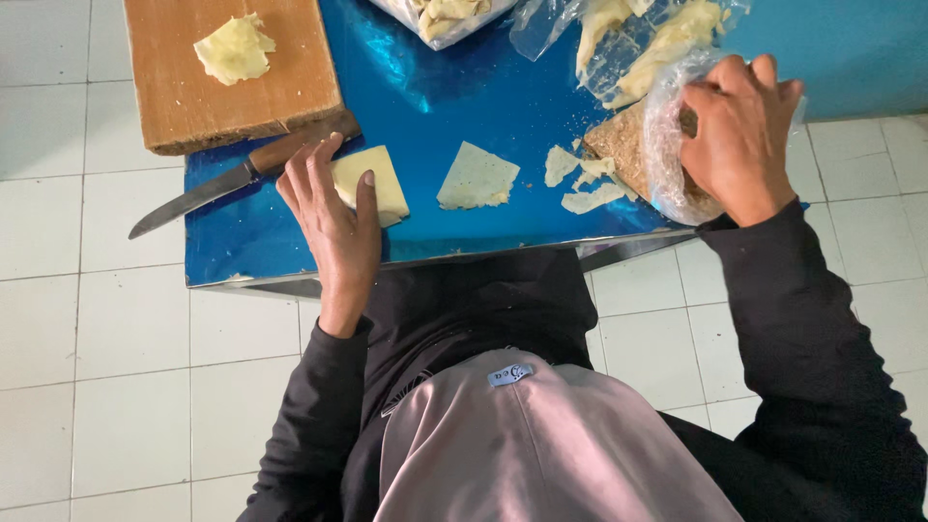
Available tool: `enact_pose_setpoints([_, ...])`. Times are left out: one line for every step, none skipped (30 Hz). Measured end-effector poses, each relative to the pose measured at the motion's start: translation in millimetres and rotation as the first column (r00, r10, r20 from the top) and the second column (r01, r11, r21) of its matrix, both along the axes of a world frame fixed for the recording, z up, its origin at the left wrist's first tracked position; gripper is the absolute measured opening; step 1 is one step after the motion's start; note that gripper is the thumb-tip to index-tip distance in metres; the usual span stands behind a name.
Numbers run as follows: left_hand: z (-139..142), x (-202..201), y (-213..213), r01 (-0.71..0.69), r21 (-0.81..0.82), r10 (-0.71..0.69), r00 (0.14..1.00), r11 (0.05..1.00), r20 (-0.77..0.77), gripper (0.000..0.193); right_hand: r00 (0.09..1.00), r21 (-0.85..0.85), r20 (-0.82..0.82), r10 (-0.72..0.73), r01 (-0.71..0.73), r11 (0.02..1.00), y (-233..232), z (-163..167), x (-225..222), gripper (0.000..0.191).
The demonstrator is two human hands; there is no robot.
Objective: The person folds triangular pieces of thin dough on a blue table, pinching the edges closed by hand to form filled pastry pockets, and sets the finished folded pieces aside with the completed stack. The person repeats this folding cycle one piece at a time, taking new dough pieces from the pile and pressing the seams shut.
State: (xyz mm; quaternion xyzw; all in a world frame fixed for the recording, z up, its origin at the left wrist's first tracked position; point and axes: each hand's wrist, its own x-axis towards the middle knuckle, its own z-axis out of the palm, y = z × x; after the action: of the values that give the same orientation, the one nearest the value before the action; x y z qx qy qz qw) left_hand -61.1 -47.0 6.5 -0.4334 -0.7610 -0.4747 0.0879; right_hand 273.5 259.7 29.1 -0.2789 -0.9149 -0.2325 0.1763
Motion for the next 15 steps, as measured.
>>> enact_pose_setpoints([-0.1, 0.0, 0.3, -0.001, -0.009, 0.001, 1.0, 1.0, 0.008, 0.054, 1.0, 0.023, 0.013, -0.011, 0.011, 1.0, 1.0, -1.7, -0.5, 0.022])
enact_pose_setpoints([-0.2, 0.2, 0.2, 0.001, -0.008, -0.001, 1.0, 1.0, 0.002, 0.054, 0.998, 0.093, 0.047, -0.042, 0.037, 0.995, 2.5, -3.9, -3.0, 0.024])
enact_pose_setpoints([-0.1, -0.1, -0.1, 0.003, -0.003, -0.003, 1.0, 1.0, -0.007, 0.054, 0.996, 0.134, 0.051, -0.071, 0.063, 0.989, 5.4, -3.1, -4.2, 0.021])
enact_pose_setpoints([0.1, -0.7, -0.2, 0.005, 0.001, -0.005, 1.0, 1.0, -0.016, 0.054, 0.993, 0.174, 0.054, -0.1, 0.089, 0.981, 6.9, -1.9, -5.4, 0.018])
enact_pose_setpoints([0.3, -1.0, 0.6, 0.008, 0.004, -0.008, 1.0, 1.0, -0.024, 0.054, 0.992, 0.179, 0.034, -0.123, 0.115, 0.977, 10.4, 3.2, -5.8, 0.01])
enact_pose_setpoints([0.4, -0.9, 0.1, 0.009, 0.003, -0.009, 0.999, 1.0, -0.031, 0.054, 0.994, 0.105, 0.028, -0.105, 0.102, 0.989, 10.1, 9.9, -3.5, 0.006])
enact_pose_setpoints([0.6, -0.9, -1.3, 0.009, 0.0, -0.009, 0.999, 1.0, -0.038, 0.054, 0.996, 0.031, 0.018, -0.089, 0.089, 0.996, 9.6, 18.3, -2.3, 0.003])
enact_pose_setpoints([1.1, -1.3, -1.7, 0.007, -0.005, -0.007, 0.999, 1.0, -0.033, 0.054, 0.999, -0.116, 0.009, -0.037, 0.038, 0.993, 7.1, 31.6, 3.2, 0.002])
enact_pose_setpoints([1.2, -0.8, -2.0, 0.008, -0.009, -0.008, 1.0, 1.0, -0.028, 0.055, 1.0, -0.143, 0.011, 0.006, -0.004, 0.99, 2.2, 44.2, 6.8, 0.007])
enact_pose_setpoints([1.1, -0.3, -1.1, 0.009, -0.01, -0.01, 1.0, 1.0, -0.021, 0.055, 0.999, -0.17, 0.014, 0.048, -0.045, 0.984, -3.9, 57.9, 9.4, 0.012])
enact_pose_setpoints([1.3, -0.3, -0.2, 0.007, -0.009, -0.007, 1.0, 1.0, -0.017, 0.055, 0.996, -0.08, 0.038, 0.083, -0.08, 0.994, -12.7, 70.8, 11.2, 0.02])
enact_pose_setpoints([1.2, 0.4, -0.5, 0.005, -0.011, -0.005, 1.0, 1.0, -0.011, 0.055, 0.994, -0.092, 0.032, 0.108, -0.104, 0.99, -19.0, 83.7, 9.2, 0.019])
enact_pose_setpoints([0.9, 0.8, 0.1, 0.002, -0.012, -0.002, 1.0, 1.0, -0.006, 0.055, 0.991, -0.103, 0.026, 0.132, -0.128, 0.986, -25.6, 95.4, 6.9, 0.019])
enact_pose_setpoints([0.7, 1.1, 0.5, -0.001, -0.014, 0.001, 1.0, 1.0, -0.001, 0.055, 0.99, -0.209, -0.015, 0.143, -0.142, 0.968, -29.9, 104.0, 0.6, 0.012])
enact_pose_setpoints([0.5, 1.1, 0.5, -0.004, -0.019, 0.004, 1.0, 1.0, 0.003, 0.055, 0.987, -0.312, -0.057, 0.148, -0.158, 0.937, -34.4, 107.1, -7.6, 0.013])
